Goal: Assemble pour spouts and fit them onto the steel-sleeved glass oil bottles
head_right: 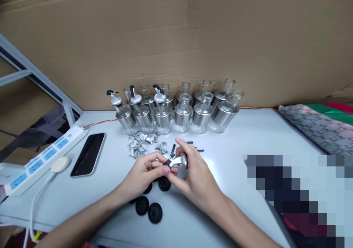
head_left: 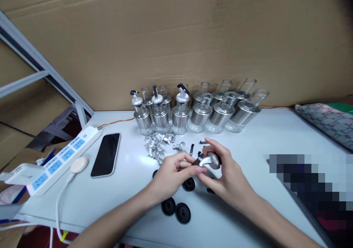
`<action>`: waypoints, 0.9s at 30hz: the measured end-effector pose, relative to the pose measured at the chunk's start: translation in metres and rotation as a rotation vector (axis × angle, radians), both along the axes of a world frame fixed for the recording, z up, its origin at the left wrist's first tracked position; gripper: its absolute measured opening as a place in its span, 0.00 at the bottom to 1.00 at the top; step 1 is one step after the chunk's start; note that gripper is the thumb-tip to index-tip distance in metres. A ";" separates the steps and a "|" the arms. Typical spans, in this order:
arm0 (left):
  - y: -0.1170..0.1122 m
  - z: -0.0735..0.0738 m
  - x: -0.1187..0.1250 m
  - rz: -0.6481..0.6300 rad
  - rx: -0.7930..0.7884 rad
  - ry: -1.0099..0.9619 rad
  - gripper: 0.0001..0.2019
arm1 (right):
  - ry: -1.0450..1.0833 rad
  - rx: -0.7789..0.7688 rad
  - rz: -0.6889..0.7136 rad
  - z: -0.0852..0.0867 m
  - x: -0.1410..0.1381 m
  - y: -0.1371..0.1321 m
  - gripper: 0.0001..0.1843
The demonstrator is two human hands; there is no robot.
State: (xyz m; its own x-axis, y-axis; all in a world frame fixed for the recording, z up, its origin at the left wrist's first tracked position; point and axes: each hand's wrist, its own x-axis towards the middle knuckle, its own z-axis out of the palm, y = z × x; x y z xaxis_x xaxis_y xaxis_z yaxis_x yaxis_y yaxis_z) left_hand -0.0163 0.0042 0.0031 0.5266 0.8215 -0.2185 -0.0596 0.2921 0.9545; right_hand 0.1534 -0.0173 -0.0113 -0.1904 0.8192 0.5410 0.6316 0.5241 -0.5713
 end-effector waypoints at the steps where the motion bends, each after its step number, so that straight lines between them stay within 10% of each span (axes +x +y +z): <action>1: 0.000 0.000 0.000 -0.001 0.004 -0.007 0.18 | 0.021 -0.015 -0.005 0.001 0.000 -0.001 0.33; 10: -0.001 0.004 -0.003 0.006 0.214 0.143 0.17 | 0.020 0.066 -0.028 0.002 -0.003 -0.003 0.35; 27: 0.004 0.006 -0.004 -0.130 0.082 0.044 0.17 | -0.046 0.089 0.062 0.001 0.000 -0.003 0.34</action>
State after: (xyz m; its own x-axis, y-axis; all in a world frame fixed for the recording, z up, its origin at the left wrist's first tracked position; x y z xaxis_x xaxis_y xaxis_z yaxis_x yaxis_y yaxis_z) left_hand -0.0202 0.0080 0.0091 0.6209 0.7631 -0.1792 0.0165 0.2158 0.9763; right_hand 0.1532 -0.0205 -0.0104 -0.2658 0.7540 0.6007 0.6210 0.6105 -0.4915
